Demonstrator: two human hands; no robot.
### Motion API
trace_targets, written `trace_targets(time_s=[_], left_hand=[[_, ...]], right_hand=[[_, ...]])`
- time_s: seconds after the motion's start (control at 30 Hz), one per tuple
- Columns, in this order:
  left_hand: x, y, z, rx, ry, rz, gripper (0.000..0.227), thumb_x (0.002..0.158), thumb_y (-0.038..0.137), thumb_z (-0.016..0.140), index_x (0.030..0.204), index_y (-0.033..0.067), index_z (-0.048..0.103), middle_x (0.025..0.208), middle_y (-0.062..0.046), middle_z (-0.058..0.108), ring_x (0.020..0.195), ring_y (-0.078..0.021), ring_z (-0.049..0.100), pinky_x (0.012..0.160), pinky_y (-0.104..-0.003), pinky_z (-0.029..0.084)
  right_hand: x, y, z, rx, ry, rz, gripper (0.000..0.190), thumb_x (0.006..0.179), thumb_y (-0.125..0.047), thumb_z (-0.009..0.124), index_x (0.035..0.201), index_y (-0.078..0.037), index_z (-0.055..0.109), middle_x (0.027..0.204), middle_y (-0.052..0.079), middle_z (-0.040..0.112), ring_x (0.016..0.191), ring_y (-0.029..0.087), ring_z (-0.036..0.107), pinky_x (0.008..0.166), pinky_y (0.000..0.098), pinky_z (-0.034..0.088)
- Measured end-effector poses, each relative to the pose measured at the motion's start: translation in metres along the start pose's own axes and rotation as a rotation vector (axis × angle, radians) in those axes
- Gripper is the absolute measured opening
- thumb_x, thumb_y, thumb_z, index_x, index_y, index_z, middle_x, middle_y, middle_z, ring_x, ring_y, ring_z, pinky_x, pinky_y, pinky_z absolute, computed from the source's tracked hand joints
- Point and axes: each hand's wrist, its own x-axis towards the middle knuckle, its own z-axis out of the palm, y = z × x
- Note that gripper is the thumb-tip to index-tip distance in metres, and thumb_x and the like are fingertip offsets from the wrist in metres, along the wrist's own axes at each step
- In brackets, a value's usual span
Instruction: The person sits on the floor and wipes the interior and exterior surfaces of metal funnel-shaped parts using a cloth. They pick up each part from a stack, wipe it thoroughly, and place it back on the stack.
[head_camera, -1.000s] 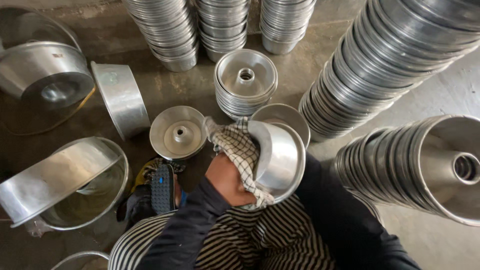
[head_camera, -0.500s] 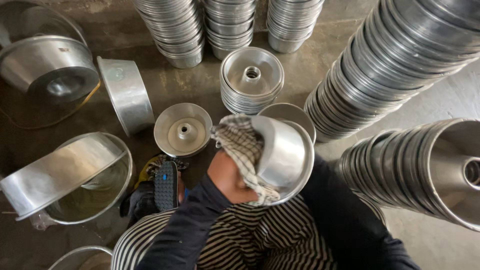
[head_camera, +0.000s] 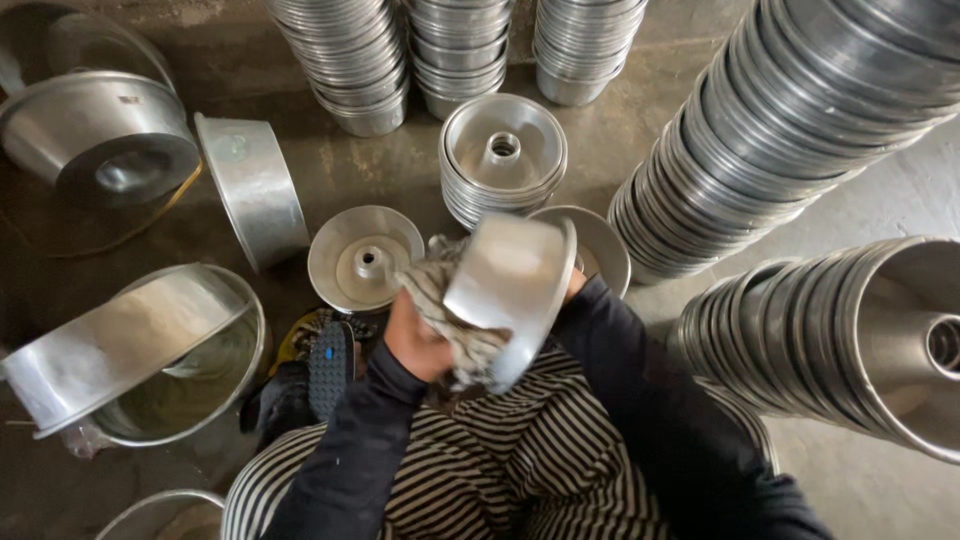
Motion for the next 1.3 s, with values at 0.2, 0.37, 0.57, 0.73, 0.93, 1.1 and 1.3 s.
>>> trace_targets(time_s=[0.2,0.37,0.57,0.73,0.93,1.1,1.3], left_hand=[[0.039,-0.066,-0.077,-0.026,0.251,-0.269,0.043,0.096,0.022,0.064,0.129,-0.0043,0.055,0.117,-0.016,0.067,0.103,-0.0236,0.066,0.09,-0.038,0.056],[0.019,-0.1,-0.087,-0.424,0.163,-0.251,0.036,0.103,0.023,0.053,0.127,-0.0032,0.061,0.116,-0.016,0.07,0.101,-0.0254,0.069,0.088,-0.039,0.057],[0.01,-0.071,-0.059,0.585,0.11,0.105,0.028,0.106,0.014,0.057,0.129,0.0002,0.065,0.124,-0.013,0.07,0.111,-0.0275,0.068,0.095,-0.037,0.055],[0.003,-0.055,-0.045,-0.186,0.143,-0.275,0.044,0.094,0.006,0.064,0.135,-0.0028,0.054,0.119,-0.018,0.071,0.104,-0.0288,0.07,0.088,-0.041,0.056],[0.0,-0.061,0.014,-0.464,0.243,-0.227,0.056,0.089,0.003,0.062,0.141,0.0024,0.039,0.128,-0.012,0.061,0.112,-0.0228,0.062,0.094,-0.036,0.053],[-0.003,-0.088,-0.031,-0.578,0.237,-0.499,0.04,0.098,0.013,0.049,0.135,-0.0002,0.05,0.126,-0.013,0.066,0.111,-0.023,0.066,0.095,-0.037,0.054],[0.006,-0.125,-0.02,0.081,0.127,-0.426,0.039,0.103,0.02,0.039,0.124,-0.0032,0.062,0.12,-0.016,0.07,0.107,-0.0257,0.069,0.093,-0.04,0.055]], right_hand=[[0.007,0.028,-0.049,0.07,0.129,0.201,0.039,0.095,-0.003,0.061,0.134,-0.006,0.057,0.12,0.013,0.066,0.105,0.024,0.068,0.083,0.0348,0.054],[0.014,0.053,-0.048,0.729,0.441,0.425,0.043,0.094,-0.002,0.061,0.136,-0.004,0.053,0.118,0.013,0.066,0.098,0.024,0.07,0.072,0.0354,0.055],[-0.005,0.043,0.043,-0.413,-0.485,-0.428,0.021,0.096,-0.015,0.064,0.114,-0.004,0.063,0.113,0.015,0.067,0.11,0.035,0.066,0.094,0.0485,0.052],[-0.027,0.022,0.026,0.004,0.138,-0.002,0.041,0.08,-0.031,0.071,0.113,-0.007,0.068,0.112,0.017,0.068,0.109,0.039,0.064,0.095,0.0461,0.053],[-0.001,-0.02,-0.015,0.159,0.168,0.227,0.049,0.09,-0.022,0.061,0.131,0.003,0.057,0.128,0.017,0.064,0.121,0.035,0.065,0.105,0.0441,0.053],[-0.002,-0.032,-0.01,0.116,-0.237,-0.223,0.06,0.071,-0.017,0.077,0.125,0.001,0.058,0.133,0.016,0.065,0.117,0.035,0.064,0.103,0.0467,0.048],[-0.006,0.021,-0.062,0.017,-0.392,-0.14,0.044,0.065,-0.017,0.077,0.107,-0.005,0.07,0.107,0.011,0.071,0.094,0.03,0.071,0.08,0.0415,0.058]])
